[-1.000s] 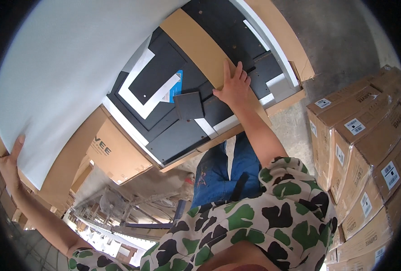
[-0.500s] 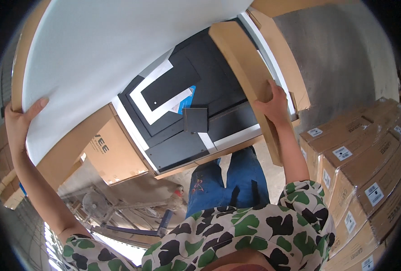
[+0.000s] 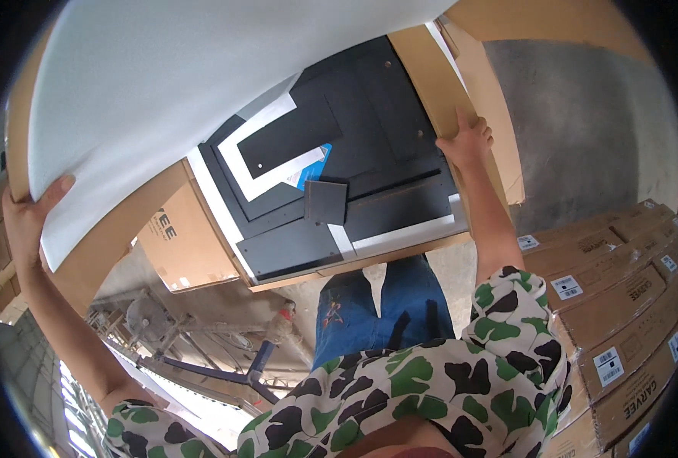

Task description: The person opens a large cardboard box, moves several internal cardboard pieces and white foam padding to see the black components inside, and then closes the box.

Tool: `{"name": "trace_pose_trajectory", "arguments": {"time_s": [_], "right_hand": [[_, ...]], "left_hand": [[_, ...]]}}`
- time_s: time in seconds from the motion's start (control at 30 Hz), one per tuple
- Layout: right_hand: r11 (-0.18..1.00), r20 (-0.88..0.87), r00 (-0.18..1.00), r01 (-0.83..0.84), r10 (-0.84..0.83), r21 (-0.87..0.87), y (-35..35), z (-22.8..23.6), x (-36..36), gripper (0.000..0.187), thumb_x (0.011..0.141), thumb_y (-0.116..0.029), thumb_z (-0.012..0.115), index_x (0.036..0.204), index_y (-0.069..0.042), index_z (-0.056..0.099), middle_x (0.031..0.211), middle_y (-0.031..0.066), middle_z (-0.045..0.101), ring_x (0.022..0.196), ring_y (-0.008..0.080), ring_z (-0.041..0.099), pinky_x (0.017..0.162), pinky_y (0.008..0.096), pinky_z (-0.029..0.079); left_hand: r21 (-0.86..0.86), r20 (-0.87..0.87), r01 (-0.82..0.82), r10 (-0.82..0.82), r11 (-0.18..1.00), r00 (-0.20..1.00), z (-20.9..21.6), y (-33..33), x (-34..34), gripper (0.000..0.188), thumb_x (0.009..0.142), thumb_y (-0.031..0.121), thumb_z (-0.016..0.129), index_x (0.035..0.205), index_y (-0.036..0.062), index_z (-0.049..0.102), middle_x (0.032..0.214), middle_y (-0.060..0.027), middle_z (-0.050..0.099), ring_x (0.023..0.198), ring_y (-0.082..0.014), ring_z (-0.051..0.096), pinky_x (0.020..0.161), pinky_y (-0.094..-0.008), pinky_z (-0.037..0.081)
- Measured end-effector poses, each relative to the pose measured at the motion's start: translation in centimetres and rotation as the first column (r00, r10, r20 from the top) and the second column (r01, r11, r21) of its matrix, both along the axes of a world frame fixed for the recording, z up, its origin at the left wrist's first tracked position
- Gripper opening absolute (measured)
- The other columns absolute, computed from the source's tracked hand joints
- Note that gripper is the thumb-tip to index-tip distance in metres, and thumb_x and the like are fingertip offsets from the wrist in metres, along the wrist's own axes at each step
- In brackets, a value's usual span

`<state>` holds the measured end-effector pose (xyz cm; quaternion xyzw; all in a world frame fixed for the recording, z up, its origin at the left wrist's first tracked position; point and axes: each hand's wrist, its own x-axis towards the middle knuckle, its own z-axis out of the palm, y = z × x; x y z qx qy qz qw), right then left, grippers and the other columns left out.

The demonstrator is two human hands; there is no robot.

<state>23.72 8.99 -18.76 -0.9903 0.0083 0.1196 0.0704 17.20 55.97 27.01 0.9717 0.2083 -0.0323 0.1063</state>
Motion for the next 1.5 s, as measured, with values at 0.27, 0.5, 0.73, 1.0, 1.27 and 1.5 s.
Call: {"name": "trace_pose_trajectory", "arguments": {"time_s": [0.27,0.5,0.73,1.0,1.27,1.5], "right_hand": [[0.960,0.147,0.972,-0.211,0.185,0.184,-4.6,-7.5,0.2,0.048,0.075,-0.033,0.065,0.117,-0.012,0.054,0.114,0.0197,0.053,0.107,0.0359,0.049,0.091,0.0453,0.040],[0.964,-0.197,0.964,-0.131,0.178,0.230,-8.1,-5.5,-10.2,0.039,0.076,-0.018,0.063,0.111,-0.002,0.053,0.111,0.0201,0.056,0.104,0.0369,0.050,0.087,0.0434,0.042],[0.765,0.033,0.881,-0.427,0.471,0.481,9.3,-0.7,-20.3,0.069,0.063,-0.034,0.076,0.122,-0.010,0.048,0.126,0.0246,0.044,0.117,0.0388,0.041,0.097,0.0508,0.031],[0.736,-0.059,0.738,-0.675,0.673,-0.049,21.5,-5.4,-22.1,0.099,0.059,-0.038,0.079,0.141,-0.021,0.027,0.140,0.0250,0.026,0.125,0.0409,0.028,0.101,0.0531,0.022],[0.862,-0.083,0.900,-0.379,0.428,0.337,18.0,-1.3,-21.8,0.101,0.044,-0.042,0.082,0.128,-0.009,0.039,0.122,0.0251,0.040,0.113,0.0393,0.035,0.097,0.0488,0.030],[0.580,-0.504,0.850,0.334,0.156,0.743,12.5,3.3,-29.4,0.091,0.061,-0.047,0.077,0.129,-0.001,0.039,0.112,0.0203,0.056,0.103,0.0283,0.055,0.085,0.0363,0.044]], "left_hand": [[0.039,-0.028,0.034,-0.033,0.999,0.999,-0.6,1.2,-0.3,0.044,0.069,0.020,0.077,0.104,-0.0015,0.059,0.088,-0.0107,0.064,0.077,-0.0163,0.059,0.070,-0.0272,0.047],[0.121,-0.016,0.026,-0.024,0.992,1.000,-0.2,-2.0,-0.6,0.037,0.067,0.020,0.078,0.094,-0.0023,0.065,0.079,-0.0092,0.065,0.066,-0.0144,0.060,0.062,-0.0256,0.047],[0.019,0.010,-0.079,0.079,0.997,0.997,-1.2,-3.5,-2.0,0.041,0.064,0.026,0.079,0.089,-0.0039,0.065,0.073,-0.0101,0.064,0.060,-0.0150,0.062,0.058,-0.0249,0.048],[0.002,-0.002,0.078,-0.078,0.997,0.997,-2.0,-5.0,-4.0,0.044,0.064,0.032,0.080,0.085,-0.0034,0.065,0.071,-0.0109,0.066,0.055,-0.0156,0.063,0.054,-0.0256,0.050],[-0.117,0.016,0.289,-0.290,0.950,0.957,-3.0,-4.5,-6.4,0.053,0.066,0.046,0.076,0.083,-0.0034,0.067,0.067,-0.0101,0.065,0.056,-0.0143,0.063,0.054,-0.0255,0.050],[0.006,0.082,0.344,-0.344,0.939,0.936,-4.2,-6.6,-10.8,0.062,0.078,0.064,0.052,0.090,0.0044,0.067,0.073,-0.0118,0.065,0.072,-0.0233,0.063,0.069,-0.0330,0.047]]}}
